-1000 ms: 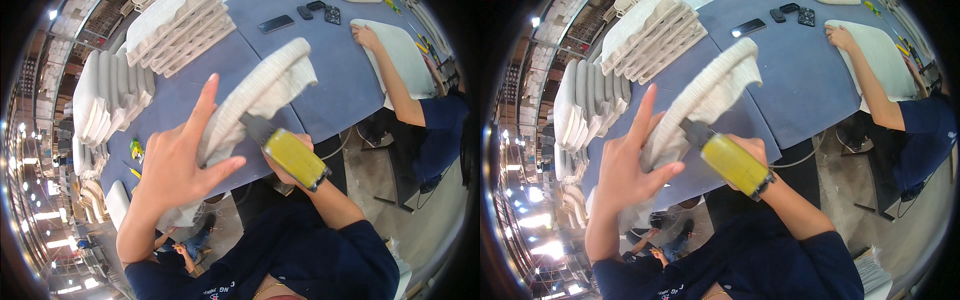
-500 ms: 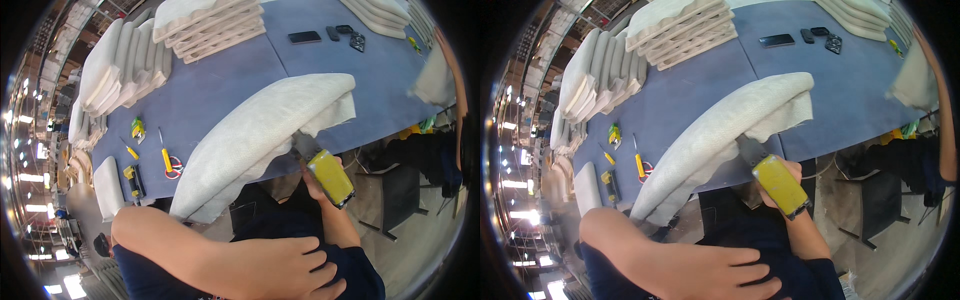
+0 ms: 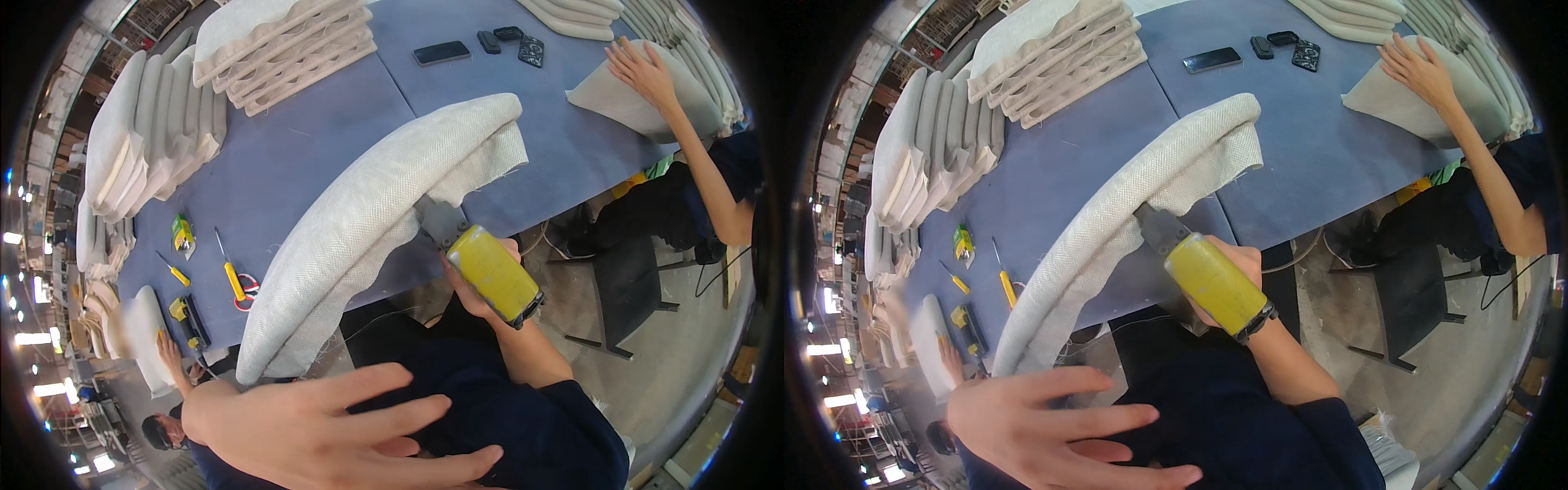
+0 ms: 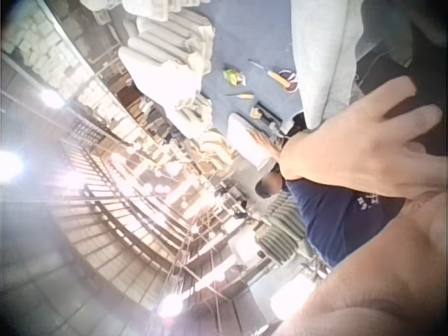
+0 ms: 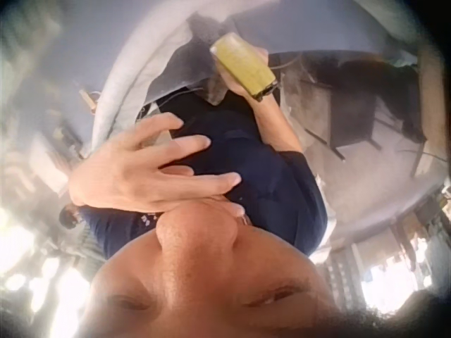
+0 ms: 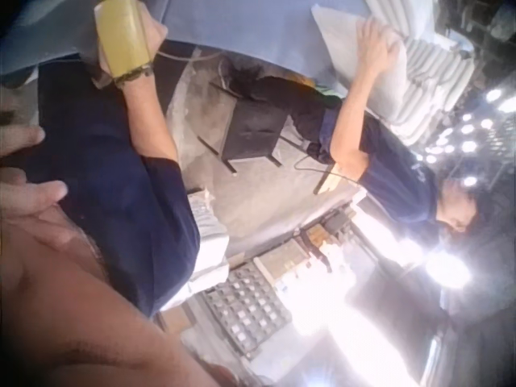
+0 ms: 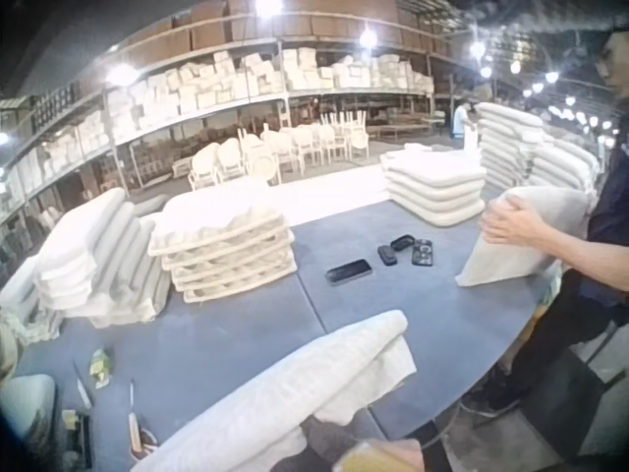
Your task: The person covers rectangular foam cushions with white fabric in a workshop. They smooth the fabric over the foam, use a staple gun to secure the edges, and use a screwdriver to press the fabric into the corners. The finished cushions are stacked on the table.
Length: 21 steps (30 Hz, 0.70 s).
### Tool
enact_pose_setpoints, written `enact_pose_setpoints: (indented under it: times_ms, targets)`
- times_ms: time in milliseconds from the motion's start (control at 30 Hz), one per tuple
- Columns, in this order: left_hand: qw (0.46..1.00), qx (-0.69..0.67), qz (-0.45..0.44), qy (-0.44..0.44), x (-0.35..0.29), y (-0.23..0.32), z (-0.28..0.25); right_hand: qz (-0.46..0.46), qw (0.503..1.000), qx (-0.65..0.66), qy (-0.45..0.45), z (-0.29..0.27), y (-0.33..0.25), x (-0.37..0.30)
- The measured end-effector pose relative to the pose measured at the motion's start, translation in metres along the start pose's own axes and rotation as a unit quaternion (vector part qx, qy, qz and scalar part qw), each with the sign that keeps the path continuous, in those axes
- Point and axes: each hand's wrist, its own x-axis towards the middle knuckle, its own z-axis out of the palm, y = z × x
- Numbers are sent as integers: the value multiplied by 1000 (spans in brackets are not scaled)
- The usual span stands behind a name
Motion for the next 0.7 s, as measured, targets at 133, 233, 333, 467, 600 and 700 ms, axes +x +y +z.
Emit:
enact_pose_setpoints:
  times_ms: [133, 233, 333, 467, 600, 700]
  targets:
    - [988, -133, 64, 40, -30, -45, -17, -3, 995, -95, 9, -14, 13, -13]
    - [957, -47, -122, 260, -122, -20, -17, -2, 998, -62, 8, 11, 23, -20]
    - [726, 25, -441, 528, -231, -19, 48, 110, 992, -61, -33, 11, 18, -34]
    - [579, -417, -432, 552, -226, -52, 124, 186, 964, 189, -18, 22, -8, -7]
    - [595, -453, -422, 512, -178, -40, 118, 247, 931, 265, 32, 21, -6, 15]
    - [708, -356, -428, 435, -164, -28, 96, 243, 932, 262, 57, 24, -8, 31]
